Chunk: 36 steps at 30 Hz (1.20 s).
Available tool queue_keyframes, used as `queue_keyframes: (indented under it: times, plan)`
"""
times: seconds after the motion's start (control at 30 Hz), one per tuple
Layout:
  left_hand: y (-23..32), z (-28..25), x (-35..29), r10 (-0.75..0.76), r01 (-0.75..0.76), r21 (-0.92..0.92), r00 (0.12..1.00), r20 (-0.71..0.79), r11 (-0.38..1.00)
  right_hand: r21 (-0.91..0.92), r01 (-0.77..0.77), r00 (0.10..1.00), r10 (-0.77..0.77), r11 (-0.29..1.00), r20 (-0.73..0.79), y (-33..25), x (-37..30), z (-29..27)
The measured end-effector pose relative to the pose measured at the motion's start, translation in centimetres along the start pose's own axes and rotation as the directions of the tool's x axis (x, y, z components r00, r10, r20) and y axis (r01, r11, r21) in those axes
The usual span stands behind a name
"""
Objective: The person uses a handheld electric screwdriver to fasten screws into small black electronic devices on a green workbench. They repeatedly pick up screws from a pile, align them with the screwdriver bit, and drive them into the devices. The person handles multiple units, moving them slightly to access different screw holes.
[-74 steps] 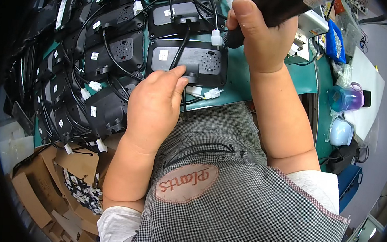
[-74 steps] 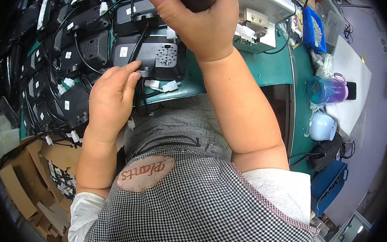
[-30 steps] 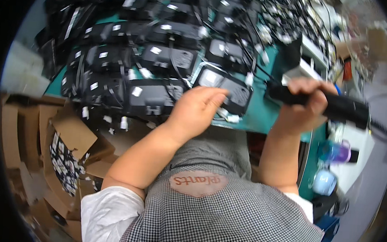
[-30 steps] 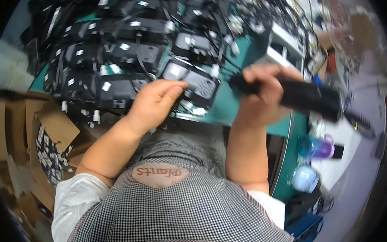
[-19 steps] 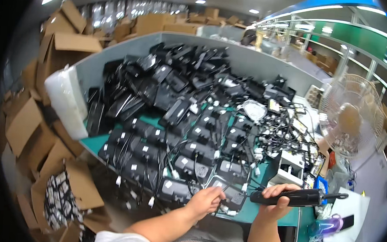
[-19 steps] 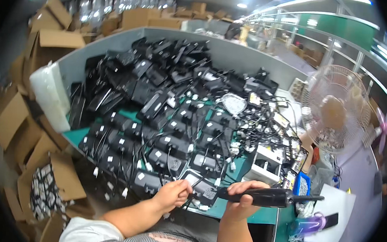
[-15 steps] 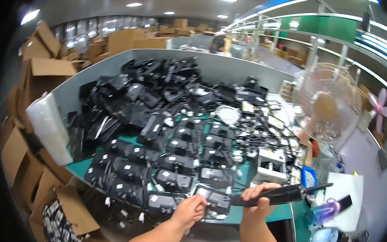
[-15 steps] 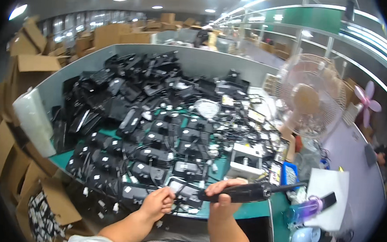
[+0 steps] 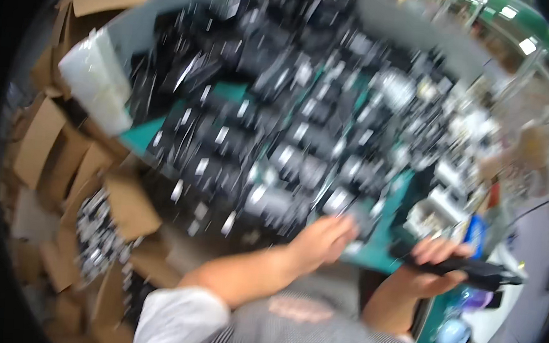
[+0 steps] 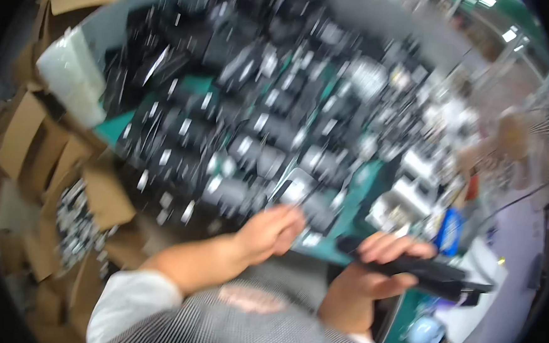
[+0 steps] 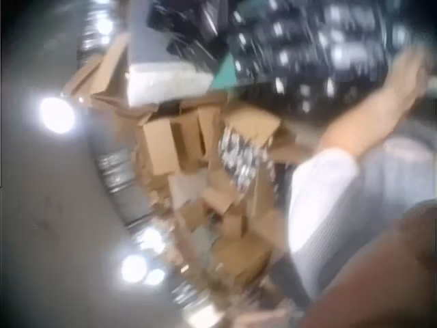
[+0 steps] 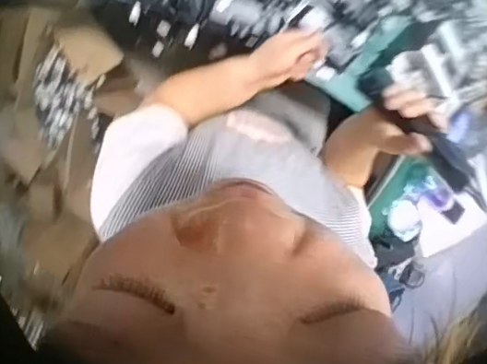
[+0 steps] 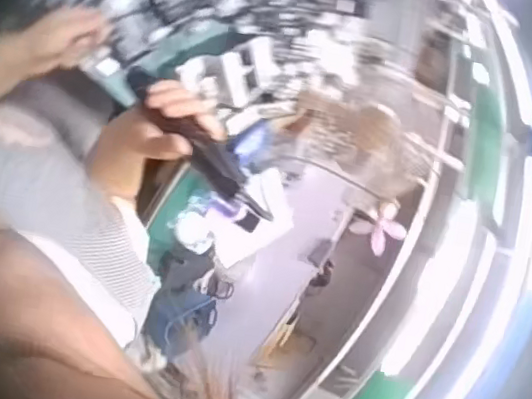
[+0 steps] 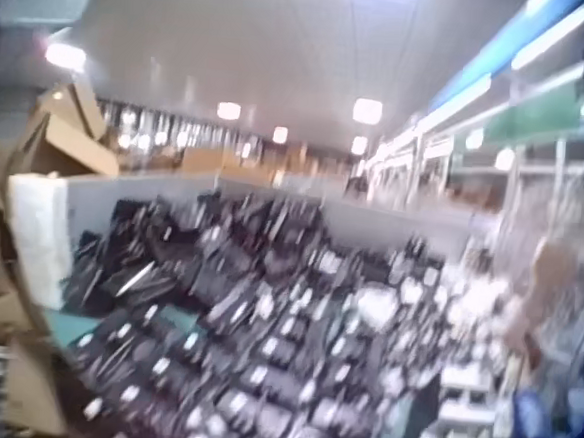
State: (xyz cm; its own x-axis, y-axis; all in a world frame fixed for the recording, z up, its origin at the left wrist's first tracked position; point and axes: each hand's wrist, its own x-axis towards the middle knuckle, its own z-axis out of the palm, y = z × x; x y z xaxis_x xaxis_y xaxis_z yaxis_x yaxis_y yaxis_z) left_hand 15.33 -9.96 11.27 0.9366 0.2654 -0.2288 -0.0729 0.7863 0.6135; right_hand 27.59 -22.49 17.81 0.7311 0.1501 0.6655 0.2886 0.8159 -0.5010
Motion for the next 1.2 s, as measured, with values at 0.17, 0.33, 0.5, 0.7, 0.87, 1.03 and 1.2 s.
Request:
queue_keyframes:
  times: [0.17, 0.33, 0.5, 0.7, 0.87, 1.03, 1.2]
  plan:
    - [-0.2, -1.1, -1.1, -0.058, 0.052, -0.194, 0.998, -0.021, 0.980, 0.175, -0.088, 0.976, 0.050, 0.981, 0.211, -3.1, -1.6, -0.2]
    - [-0.8, -0.7, -1.3, -0.025, 0.028, -0.280, 1.000, 0.014, 0.960, 0.208, -0.235, 0.918, 0.146, 0.950, 0.369, -2.7, -2.1, -2.1]
    - [-0.7, 0.2, -1.9, -0.072, 0.075, -0.209, 0.997, 0.022, 0.975, 0.216, -0.289, 0.865, 0.158, 0.933, 0.476, -1.3, -1.4, -3.5]
    - [-1.0, 0.2, -2.6, -0.096, 0.108, -0.174, 0.992, 0.077, 0.979, 0.210, -0.320, 0.843, 0.176, 0.924, 0.509, -0.3, -1.2, -3.3]
    - [-1.6, 0.3, -3.2, -0.090, 0.101, -0.123, 0.992, 0.091, 0.987, 0.184, -0.323, 0.922, 0.265, 0.928, 0.282, 0.1, -3.2, -1.2]
    - [-1.8, 0.6, -3.2, -0.097, 0.108, -0.114, 0.991, 0.095, 0.988, 0.188, -0.292, 0.935, 0.238, 0.938, 0.263, 1.1, -3.7, -0.9]
    - [-2.4, -0.8, -3.0, -0.075, 0.078, -0.028, 0.992, 0.105, 0.997, 0.213, -0.275, 0.947, 0.226, 0.938, 0.228, 1.3, -3.4, -1.7]
